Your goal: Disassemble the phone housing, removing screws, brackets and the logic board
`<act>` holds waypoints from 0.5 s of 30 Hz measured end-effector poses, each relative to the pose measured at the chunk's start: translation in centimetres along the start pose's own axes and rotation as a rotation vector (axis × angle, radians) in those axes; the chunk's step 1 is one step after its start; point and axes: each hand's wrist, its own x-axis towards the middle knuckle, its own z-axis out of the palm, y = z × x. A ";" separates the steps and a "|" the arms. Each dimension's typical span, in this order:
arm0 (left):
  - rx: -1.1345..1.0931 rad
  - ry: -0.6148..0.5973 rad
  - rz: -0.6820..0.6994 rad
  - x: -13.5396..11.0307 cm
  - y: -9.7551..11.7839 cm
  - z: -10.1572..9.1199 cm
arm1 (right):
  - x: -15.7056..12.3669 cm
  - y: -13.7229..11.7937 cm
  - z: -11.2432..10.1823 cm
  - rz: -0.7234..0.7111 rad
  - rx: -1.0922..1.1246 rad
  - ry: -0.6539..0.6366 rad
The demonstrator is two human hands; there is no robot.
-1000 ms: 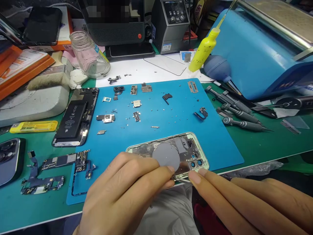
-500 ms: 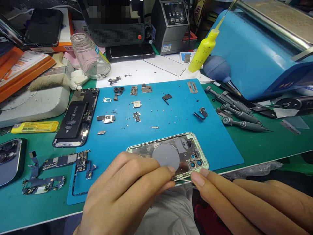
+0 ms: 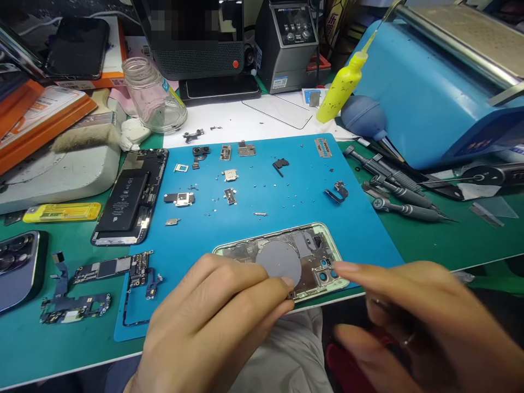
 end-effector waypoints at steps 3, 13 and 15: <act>0.001 -0.002 -0.006 0.0 -0.1 0.1 | 1.0 -1.4 1.4 0.038 0.140 -0.018; -0.054 0.007 -0.006 0.0 0.1 -0.2 | 1.1 -2.1 1.9 0.064 0.132 -0.025; -0.073 0.010 -0.036 0.2 0.2 -0.1 | 1.6 -2.0 2.0 0.028 0.099 -0.024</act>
